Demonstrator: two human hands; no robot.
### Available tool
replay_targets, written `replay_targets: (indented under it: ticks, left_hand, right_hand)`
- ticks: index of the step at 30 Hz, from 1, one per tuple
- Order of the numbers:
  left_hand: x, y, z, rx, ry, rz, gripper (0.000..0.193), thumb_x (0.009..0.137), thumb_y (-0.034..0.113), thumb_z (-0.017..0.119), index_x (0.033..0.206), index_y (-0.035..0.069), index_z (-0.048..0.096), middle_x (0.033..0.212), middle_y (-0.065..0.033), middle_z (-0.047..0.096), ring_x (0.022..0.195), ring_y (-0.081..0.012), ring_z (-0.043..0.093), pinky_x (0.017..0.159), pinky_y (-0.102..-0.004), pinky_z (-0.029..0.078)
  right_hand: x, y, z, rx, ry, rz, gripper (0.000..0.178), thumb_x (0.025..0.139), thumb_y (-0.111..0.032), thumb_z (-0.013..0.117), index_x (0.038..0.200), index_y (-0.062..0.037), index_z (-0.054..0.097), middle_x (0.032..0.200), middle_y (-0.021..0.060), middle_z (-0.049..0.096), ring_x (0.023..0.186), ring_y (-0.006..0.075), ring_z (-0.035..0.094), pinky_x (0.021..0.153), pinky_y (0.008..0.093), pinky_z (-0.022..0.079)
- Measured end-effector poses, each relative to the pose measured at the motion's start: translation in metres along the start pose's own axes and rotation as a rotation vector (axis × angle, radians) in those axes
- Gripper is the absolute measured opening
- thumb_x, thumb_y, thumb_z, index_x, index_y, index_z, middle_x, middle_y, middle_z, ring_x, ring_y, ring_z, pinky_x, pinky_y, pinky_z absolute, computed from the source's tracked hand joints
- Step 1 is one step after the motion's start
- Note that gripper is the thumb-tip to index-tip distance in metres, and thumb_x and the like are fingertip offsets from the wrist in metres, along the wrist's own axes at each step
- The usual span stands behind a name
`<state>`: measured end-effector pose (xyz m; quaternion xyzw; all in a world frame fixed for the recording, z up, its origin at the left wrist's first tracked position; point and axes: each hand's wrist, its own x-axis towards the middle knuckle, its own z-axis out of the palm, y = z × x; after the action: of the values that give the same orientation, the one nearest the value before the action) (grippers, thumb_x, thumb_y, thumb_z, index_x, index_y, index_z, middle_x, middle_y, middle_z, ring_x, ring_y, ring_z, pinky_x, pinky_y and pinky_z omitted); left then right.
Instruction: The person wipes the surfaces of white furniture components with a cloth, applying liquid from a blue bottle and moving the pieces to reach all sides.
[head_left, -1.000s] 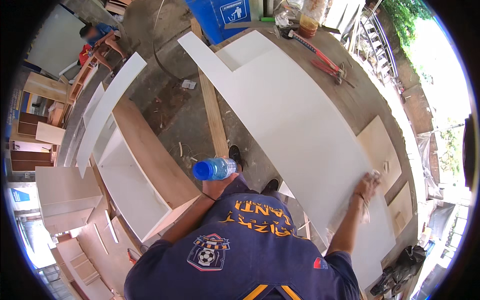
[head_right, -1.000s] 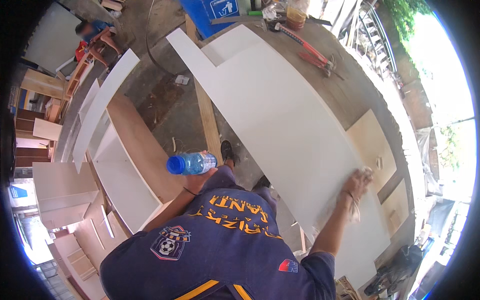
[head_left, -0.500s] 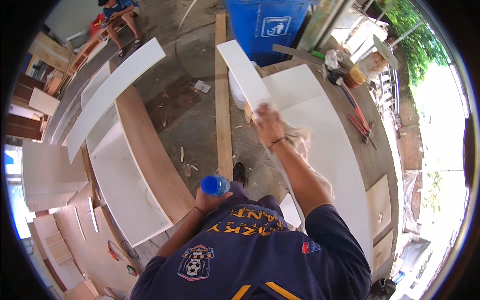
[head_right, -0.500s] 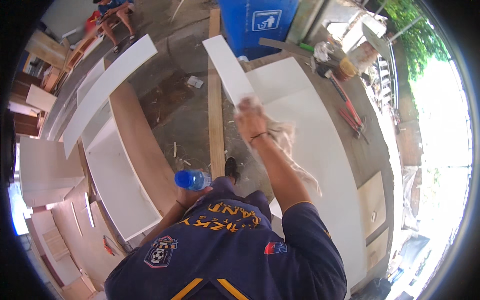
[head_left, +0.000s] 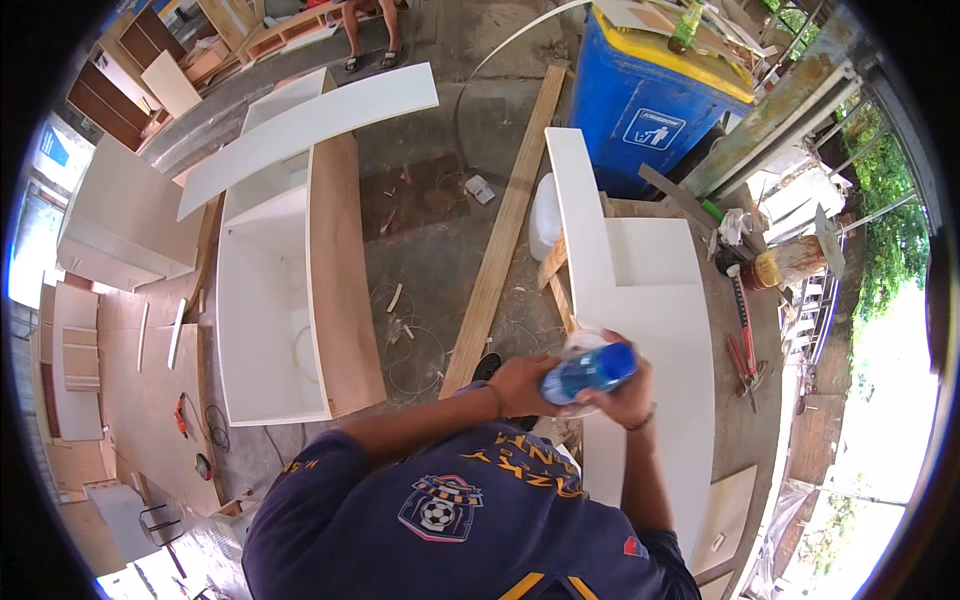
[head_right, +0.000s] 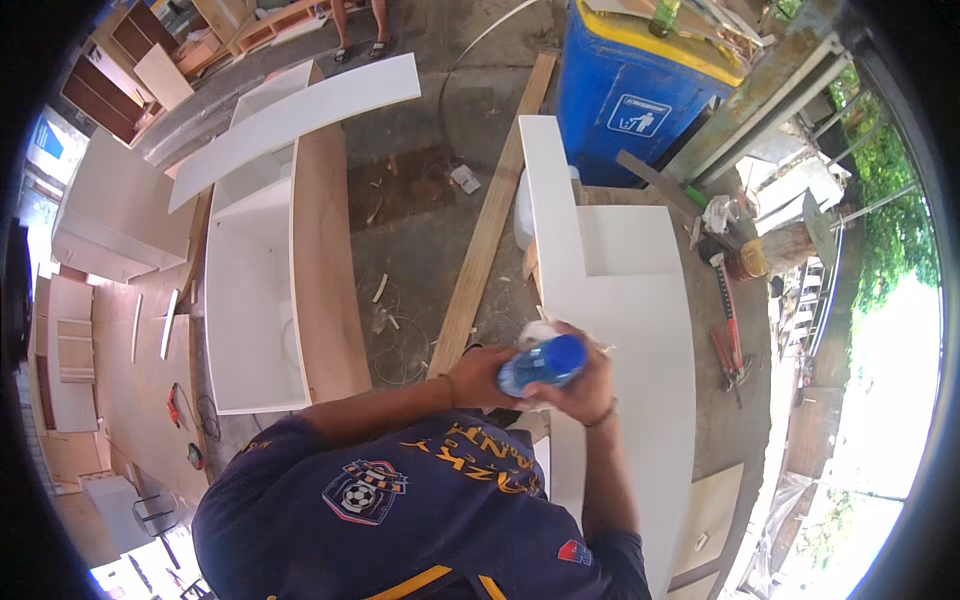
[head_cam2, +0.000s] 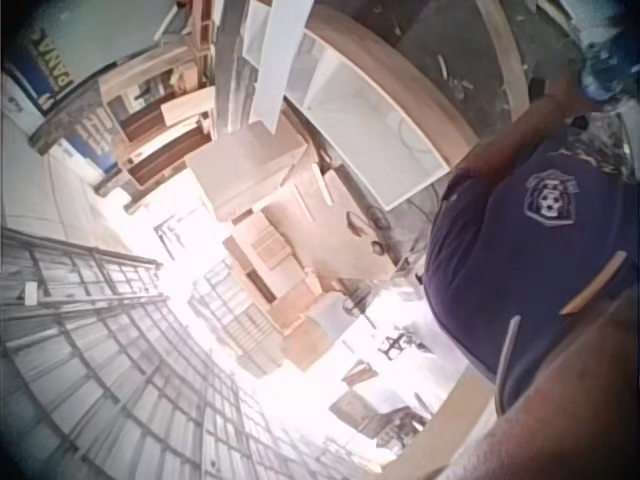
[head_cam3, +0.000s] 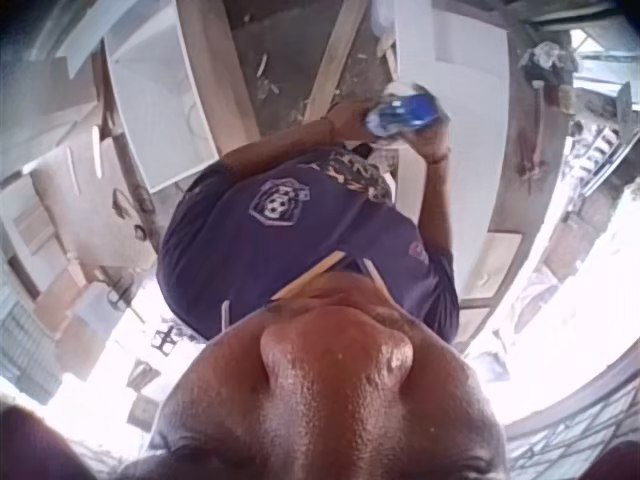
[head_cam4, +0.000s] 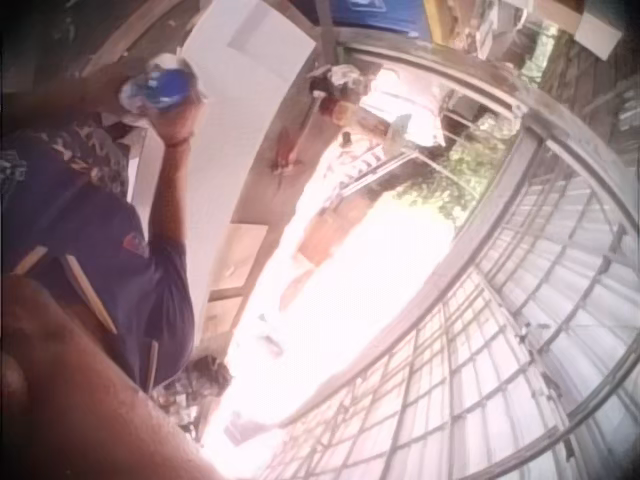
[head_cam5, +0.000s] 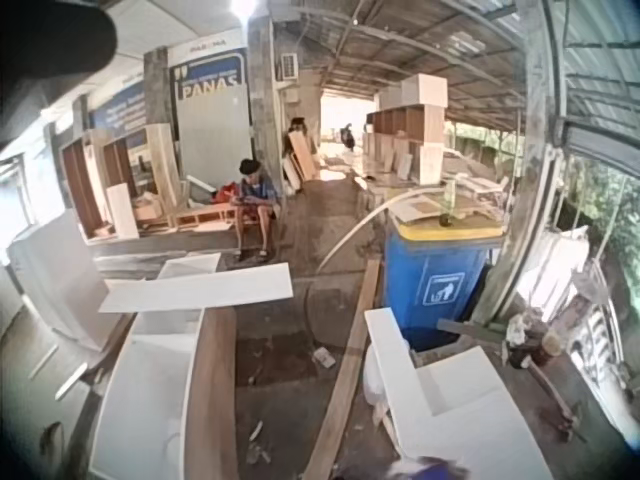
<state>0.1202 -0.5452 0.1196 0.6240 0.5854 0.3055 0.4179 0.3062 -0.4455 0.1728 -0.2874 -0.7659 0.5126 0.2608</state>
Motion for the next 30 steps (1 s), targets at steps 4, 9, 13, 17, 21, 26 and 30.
replay_targets:
  ticks: [4,9,13,17,21,26,30]
  left_hand:
    - [0.044,0.080,0.032,0.092,-0.129,0.092,0.078,0.066,0.046,0.079,0.126,0.005,0.049,0.117,-0.0176,0.057,0.108,-0.0360,0.056,0.093,-0.0432,0.045]
    - [0.045,0.080,0.079,0.020,0.052,0.197,0.080,0.075,0.046,0.072,0.133,0.001,0.040,0.131,-0.0213,0.047,0.125,-0.0348,0.043,0.102,-0.0431,0.036]
    - [0.018,-0.033,0.137,-0.132,0.359,-0.012,0.071,0.080,0.041,0.070,0.129,-0.003,0.043,0.125,-0.0226,0.049,0.119,-0.0340,0.046,0.101,-0.0420,0.037]
    - [0.007,-0.025,0.144,-0.465,-0.047,-0.592,0.058,0.084,0.044,0.065,0.119,0.001,0.049,0.104,-0.0082,0.057,0.088,-0.0189,0.060,0.070,-0.0307,0.049]
    - [0.007,-0.004,0.142,-0.667,-0.186,-0.739,0.036,0.092,0.038,0.056,0.113,0.009,0.052,0.100,-0.0021,0.060,0.087,-0.0130,0.061,0.067,-0.0274,0.047]
    - [0.003,-0.023,0.146,-0.940,-0.208,-0.840,0.024,0.098,0.033,0.046,0.109,0.013,0.053,0.104,-0.0035,0.062,0.092,-0.0184,0.062,0.078,-0.0328,0.048]
    - [0.004,-0.039,0.159,-1.098,-0.221,-0.842,0.023,0.097,0.033,0.050,0.109,0.014,0.053,0.105,-0.0027,0.062,0.096,-0.0207,0.061,0.084,-0.0380,0.048]
  right_hand:
    - [-0.063,-0.015,-0.081,0.194,0.537,-0.006,0.064,0.067,-0.022,0.085,0.116,0.0033,0.054,0.104,0.0086,0.062,0.095,0.0151,0.059,0.085,0.0314,0.048]
    - [-0.147,-0.041,-0.237,0.000,1.121,-0.019,0.040,0.087,-0.014,0.062,0.121,0.0047,0.053,0.110,0.0064,0.058,0.100,0.0142,0.052,0.092,0.0272,0.038]
    - [-0.181,-0.012,-0.330,-0.404,1.234,0.079,0.062,0.080,-0.024,0.075,0.128,0.0046,0.049,0.118,0.0115,0.058,0.108,0.0198,0.053,0.096,0.0311,0.040]
    - [-0.212,0.063,-0.383,-0.675,1.429,0.363,0.079,0.070,-0.044,0.078,0.129,0.0009,0.050,0.123,0.0215,0.057,0.118,0.0325,0.052,0.100,0.0383,0.038]
    - [-0.233,0.127,-0.394,-0.682,1.364,0.429,0.077,0.070,-0.046,0.074,0.127,-0.0006,0.051,0.120,0.0219,0.059,0.114,0.0364,0.054,0.098,0.0411,0.040]
    - [-0.232,0.148,-0.372,-0.629,1.251,0.398,0.070,0.071,-0.037,0.076,0.125,0.0017,0.053,0.117,0.0223,0.061,0.111,0.0344,0.056,0.097,0.0388,0.041]
    - [-0.259,0.165,-0.397,-0.652,1.378,0.419,0.068,0.075,-0.035,0.074,0.128,0.0000,0.051,0.121,0.0195,0.059,0.112,0.0319,0.056,0.097,0.0387,0.042]
